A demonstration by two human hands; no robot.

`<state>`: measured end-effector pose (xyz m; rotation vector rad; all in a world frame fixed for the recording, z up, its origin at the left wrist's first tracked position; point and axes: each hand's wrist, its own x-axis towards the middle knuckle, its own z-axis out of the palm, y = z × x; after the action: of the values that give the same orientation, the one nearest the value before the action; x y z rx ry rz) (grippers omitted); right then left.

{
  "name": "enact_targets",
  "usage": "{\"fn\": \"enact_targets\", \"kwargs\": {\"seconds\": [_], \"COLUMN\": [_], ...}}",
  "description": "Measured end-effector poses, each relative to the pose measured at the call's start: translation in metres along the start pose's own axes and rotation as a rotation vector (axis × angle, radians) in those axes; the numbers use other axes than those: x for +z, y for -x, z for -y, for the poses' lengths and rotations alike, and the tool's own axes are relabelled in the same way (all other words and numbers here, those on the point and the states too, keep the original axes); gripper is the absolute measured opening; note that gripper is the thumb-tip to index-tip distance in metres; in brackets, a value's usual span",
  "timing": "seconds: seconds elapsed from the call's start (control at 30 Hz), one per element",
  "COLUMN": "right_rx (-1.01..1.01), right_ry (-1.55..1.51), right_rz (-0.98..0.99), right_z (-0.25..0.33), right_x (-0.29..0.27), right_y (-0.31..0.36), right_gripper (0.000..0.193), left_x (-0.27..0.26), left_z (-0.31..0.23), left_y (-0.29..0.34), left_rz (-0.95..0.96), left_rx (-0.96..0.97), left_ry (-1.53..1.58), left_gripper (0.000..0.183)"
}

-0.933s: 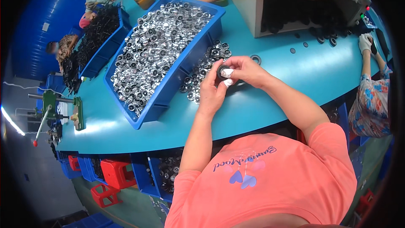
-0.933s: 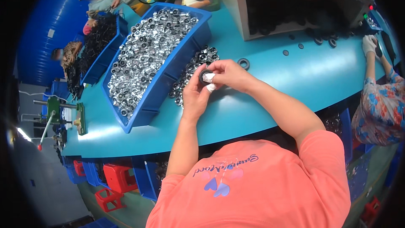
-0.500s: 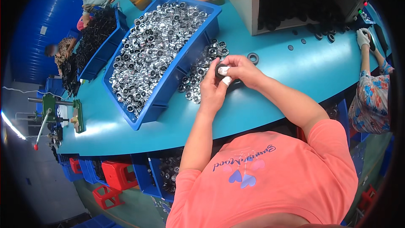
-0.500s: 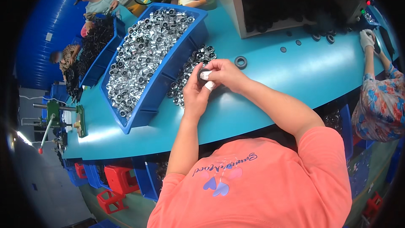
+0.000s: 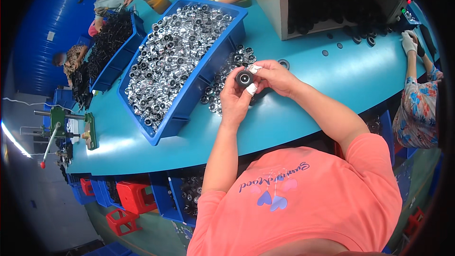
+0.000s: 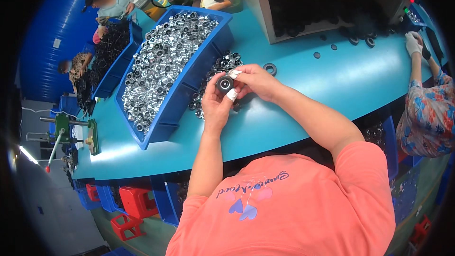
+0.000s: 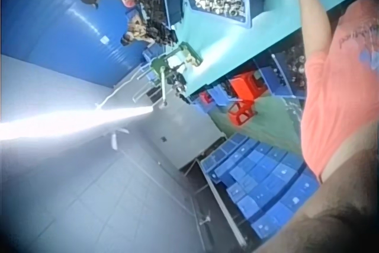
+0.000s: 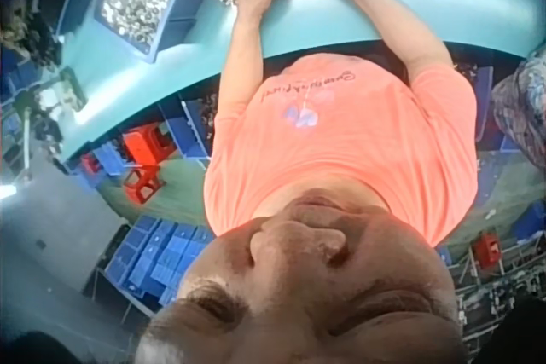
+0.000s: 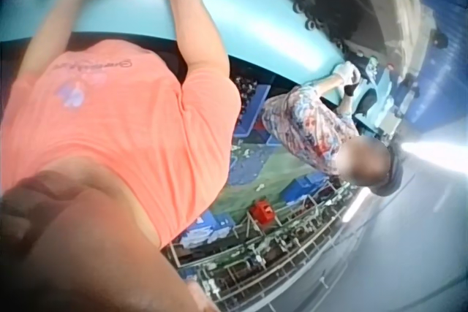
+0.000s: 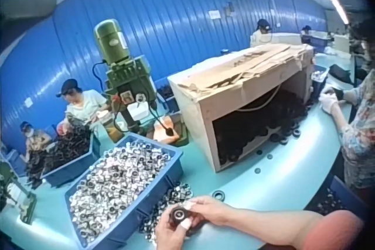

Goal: Assembling small components at a factory workbench by hand.

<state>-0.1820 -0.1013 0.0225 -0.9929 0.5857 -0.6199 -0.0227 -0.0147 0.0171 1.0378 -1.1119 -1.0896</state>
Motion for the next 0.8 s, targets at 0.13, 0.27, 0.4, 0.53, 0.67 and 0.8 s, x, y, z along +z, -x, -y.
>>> {"fn": "enact_targets", "kwargs": {"seconds": [0.13, 0.27, 0.4, 0.53, 0.67, 0.8], "right_rx": [-0.008, 0.012, -0.059, -0.177, -0.147, -0.211], "right_ry": [0.005, 0.054, 0.665, 0.986, 1.12, 1.335], "right_rz": [0.016, 0.069, 0.186, -0.057, -0.231, -0.258], "right_z": [0.002, 0.007, 0.051, 0.09, 0.078, 0.052], "right_x": [0.004, 0.005, -0.003, -0.042, -0.084, -0.078], "right_y": [0.002, 0.005, 0.023, 0.046, 0.065, 0.065], "right_gripper": [0.024, 0.025, 0.03, 0.028, 0.037, 0.046], "left_x": [0.002, 0.002, -0.033, -0.124, -0.213, -0.184], "left_z": [-0.005, -0.015, -0.049, -0.097, -0.086, -0.096], "left_y": [0.002, 0.01, 0.063, 0.197, 0.333, 0.309], "left_rz": [-0.027, -0.044, -0.073, -0.242, -0.254, -0.296], "left_rx": [0.035, 0.099, 0.095, -0.269, -0.854, -0.7], "left_ry": [-0.021, -0.162, -0.353, -0.523, -1.188, -0.796], "left_gripper": [0.052, 0.047, 0.05, 0.054, 0.062, 0.057]}}
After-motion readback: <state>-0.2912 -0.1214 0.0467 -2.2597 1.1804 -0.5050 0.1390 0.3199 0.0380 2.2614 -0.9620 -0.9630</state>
